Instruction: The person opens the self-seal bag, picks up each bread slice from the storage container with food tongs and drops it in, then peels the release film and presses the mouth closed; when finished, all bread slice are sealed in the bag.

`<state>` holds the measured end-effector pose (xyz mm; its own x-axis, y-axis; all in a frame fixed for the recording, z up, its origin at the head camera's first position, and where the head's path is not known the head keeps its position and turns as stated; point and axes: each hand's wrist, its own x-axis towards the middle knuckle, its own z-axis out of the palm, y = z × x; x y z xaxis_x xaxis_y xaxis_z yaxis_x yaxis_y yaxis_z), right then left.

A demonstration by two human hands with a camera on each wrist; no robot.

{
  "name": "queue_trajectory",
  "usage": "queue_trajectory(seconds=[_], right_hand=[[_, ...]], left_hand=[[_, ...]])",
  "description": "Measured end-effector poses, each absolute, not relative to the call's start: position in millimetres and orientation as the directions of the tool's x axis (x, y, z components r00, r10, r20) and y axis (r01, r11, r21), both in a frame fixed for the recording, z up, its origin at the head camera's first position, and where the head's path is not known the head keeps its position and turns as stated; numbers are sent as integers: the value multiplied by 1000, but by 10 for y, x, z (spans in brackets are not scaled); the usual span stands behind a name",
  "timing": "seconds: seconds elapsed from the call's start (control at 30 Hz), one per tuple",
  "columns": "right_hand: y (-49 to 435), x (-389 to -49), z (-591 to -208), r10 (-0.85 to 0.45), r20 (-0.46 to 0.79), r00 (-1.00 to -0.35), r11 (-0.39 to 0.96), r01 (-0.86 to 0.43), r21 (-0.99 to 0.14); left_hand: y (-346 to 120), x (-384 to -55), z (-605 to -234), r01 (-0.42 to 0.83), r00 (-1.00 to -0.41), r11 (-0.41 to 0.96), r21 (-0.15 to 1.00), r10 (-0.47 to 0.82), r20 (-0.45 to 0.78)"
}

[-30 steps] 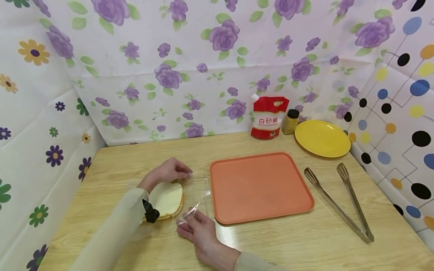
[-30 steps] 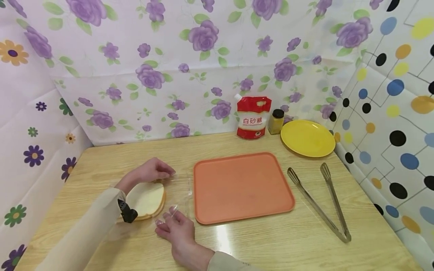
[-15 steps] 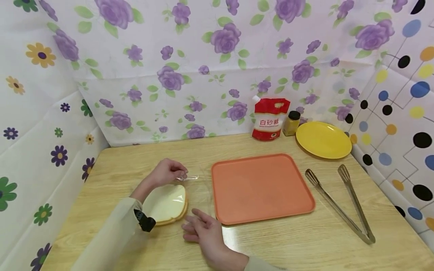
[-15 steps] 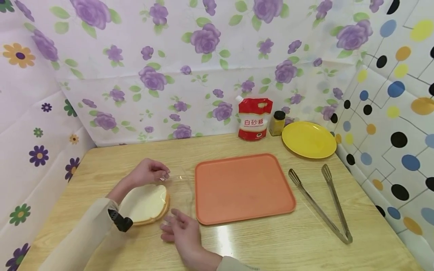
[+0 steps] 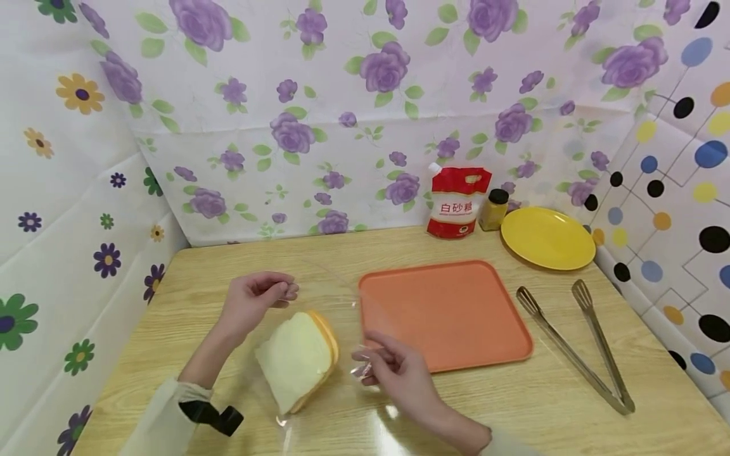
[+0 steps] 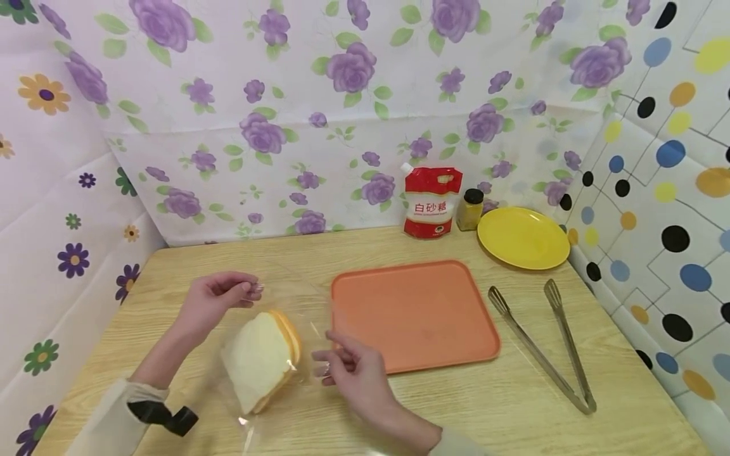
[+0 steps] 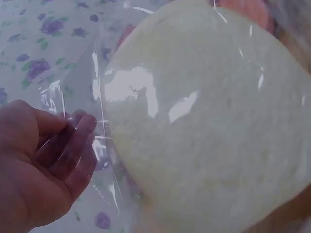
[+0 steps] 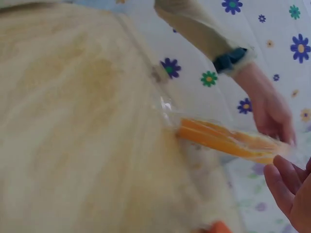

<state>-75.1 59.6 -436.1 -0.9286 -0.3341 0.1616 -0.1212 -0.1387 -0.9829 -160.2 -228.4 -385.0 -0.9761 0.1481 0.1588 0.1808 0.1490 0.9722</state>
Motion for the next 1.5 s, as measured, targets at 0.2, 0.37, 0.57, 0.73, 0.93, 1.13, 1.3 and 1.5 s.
queue_trajectory(seconds=[0.2, 0.37, 0.57, 0.73, 0.93, 1.13, 1.3, 1.5], right_hand=[[987, -873, -3991, -362, 381, -851, -56, -389, -920], [1242, -1087, -3558, -337, 609, -718, 57, -661, -748], [1444, -1315, -3194, -301, 658, -691, 182, -718, -672], [1534, -1322, -3109, -338, 631, -698, 156, -703, -694], [1637, -1178, -3031, -316, 606, -730, 43, -649, -760], [1730, -1048, -3044, -322, 558, -765, -26, -582, -813], [1771, -998, -3164, -317, 414, -853, -20, -430, -902], [1802, -842, -3368, -308, 290, -906, 15, -310, -951]], left_hand=[[-2156, -1304, -3628, 276, -960, -42, 960, 47, 278], [-1961, -1138, -3420, 447, -892, -130, 885, 6, 451], [-1779, -1092, -3297, 557, -827, -157, 816, -14, 562], [-1727, -1025, -3329, 546, -834, -171, 820, -16, 552], [-1656, -886, -3314, 561, -817, -215, 799, 9, 576], [-1604, -744, -3299, 509, -847, -223, 832, 44, 530], [-1497, -624, -3402, 414, -899, -241, 878, 43, 436], [-1358, -441, -3536, 266, -964, -162, 950, -13, 267]])
